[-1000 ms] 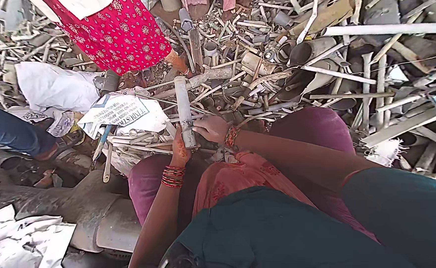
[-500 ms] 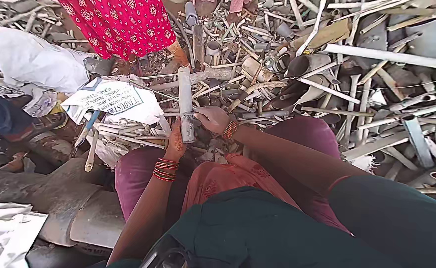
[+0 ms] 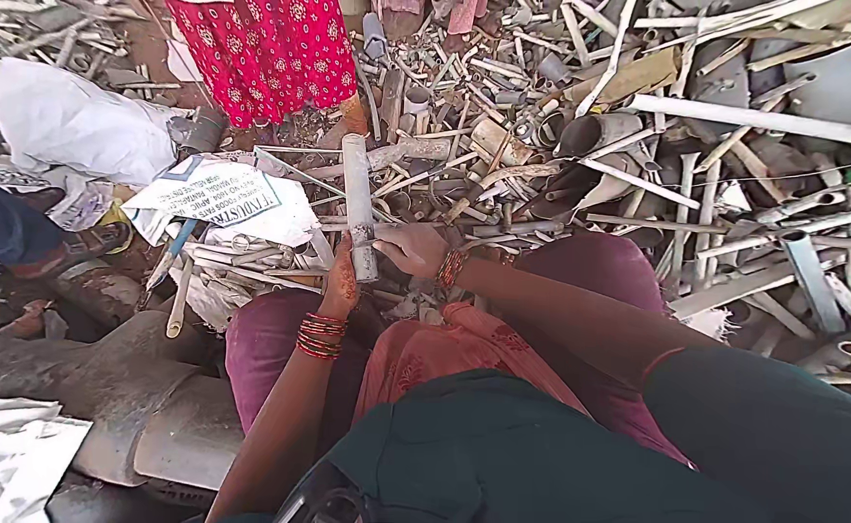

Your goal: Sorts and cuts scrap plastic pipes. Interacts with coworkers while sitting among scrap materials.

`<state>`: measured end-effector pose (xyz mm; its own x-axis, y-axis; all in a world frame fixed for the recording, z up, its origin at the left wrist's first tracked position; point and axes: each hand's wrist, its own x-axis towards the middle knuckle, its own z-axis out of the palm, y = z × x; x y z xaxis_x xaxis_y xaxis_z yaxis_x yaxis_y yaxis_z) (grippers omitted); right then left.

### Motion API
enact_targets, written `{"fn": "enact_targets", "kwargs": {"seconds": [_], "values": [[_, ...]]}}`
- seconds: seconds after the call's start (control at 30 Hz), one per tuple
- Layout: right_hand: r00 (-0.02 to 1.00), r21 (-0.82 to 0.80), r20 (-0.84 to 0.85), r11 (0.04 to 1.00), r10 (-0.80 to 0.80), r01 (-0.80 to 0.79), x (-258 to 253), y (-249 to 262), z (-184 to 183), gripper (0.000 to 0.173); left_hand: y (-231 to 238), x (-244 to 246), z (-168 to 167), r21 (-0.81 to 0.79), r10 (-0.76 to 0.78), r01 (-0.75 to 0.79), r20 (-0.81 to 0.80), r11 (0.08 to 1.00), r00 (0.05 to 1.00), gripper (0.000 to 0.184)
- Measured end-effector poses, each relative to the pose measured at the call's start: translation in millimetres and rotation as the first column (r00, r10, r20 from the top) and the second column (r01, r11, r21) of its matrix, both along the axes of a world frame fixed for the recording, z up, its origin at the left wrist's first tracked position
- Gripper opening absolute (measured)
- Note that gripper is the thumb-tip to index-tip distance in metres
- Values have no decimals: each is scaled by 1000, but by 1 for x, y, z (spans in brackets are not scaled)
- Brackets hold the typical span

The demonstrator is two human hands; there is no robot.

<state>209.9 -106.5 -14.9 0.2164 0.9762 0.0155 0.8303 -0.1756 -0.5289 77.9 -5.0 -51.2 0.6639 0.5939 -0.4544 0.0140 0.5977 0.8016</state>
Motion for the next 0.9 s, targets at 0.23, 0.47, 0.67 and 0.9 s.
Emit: {"fn": "enact_targets", "kwargs": {"seconds": [0.23,0.47,0.67,0.9], "values": [[999,38,-10,999,-30,31,12,-4,0,39,-5,-2,-1,124,-18,24,-48,992,999,47],[999,-62,37,998,-30,32,21,2,10,38,-6,1,2,130,-28,39,-80,991,996,49],[899,-34,-412,989,-147,146,24,8,10,34,-5,1,1,215,-57,65,-42,975,997,53],[644,-212,-685,939,-340,269,27,15,7,39,-10,-2,-10,422,-248,287,-145,860,958,57]]}}
